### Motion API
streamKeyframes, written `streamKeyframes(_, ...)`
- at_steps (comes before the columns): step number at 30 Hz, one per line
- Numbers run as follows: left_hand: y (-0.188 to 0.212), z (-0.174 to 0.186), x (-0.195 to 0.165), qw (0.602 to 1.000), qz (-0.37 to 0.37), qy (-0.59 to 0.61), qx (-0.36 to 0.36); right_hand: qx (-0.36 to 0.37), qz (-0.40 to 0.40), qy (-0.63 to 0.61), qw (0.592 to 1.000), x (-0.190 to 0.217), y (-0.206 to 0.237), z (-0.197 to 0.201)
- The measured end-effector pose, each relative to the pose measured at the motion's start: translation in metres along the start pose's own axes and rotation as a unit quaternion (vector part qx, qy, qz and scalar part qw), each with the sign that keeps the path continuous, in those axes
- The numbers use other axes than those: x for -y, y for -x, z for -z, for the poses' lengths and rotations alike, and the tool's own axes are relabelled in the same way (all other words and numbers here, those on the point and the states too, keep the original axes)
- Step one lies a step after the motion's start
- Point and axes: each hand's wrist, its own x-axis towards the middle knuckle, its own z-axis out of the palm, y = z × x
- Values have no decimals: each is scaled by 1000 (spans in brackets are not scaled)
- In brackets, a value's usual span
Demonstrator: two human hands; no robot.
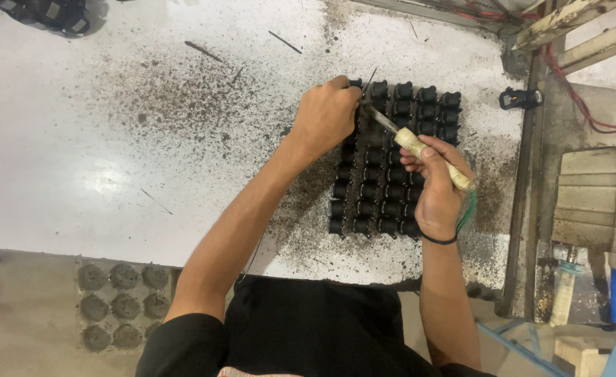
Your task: The person uses a soldering iron to apply solder to a grid of small black cylindrical components arranged on a white work surface. They repeatedly touch the iron tip to individual joints, then set the iron down and resume soldering.
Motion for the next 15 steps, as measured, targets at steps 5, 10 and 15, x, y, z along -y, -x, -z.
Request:
streamKeyframes(5,-3,28,-21,999,-6,50,-2,2,58,-16,998,26,-7,10)
streamKeyframes(10,-41,74,-69,980,-155,49,-113,42,29,86,995,48,-29,22)
streamKeyframes(15,-78,74,-50,950,-172,-30,-257,69,-20,14,997,14,-56,12)
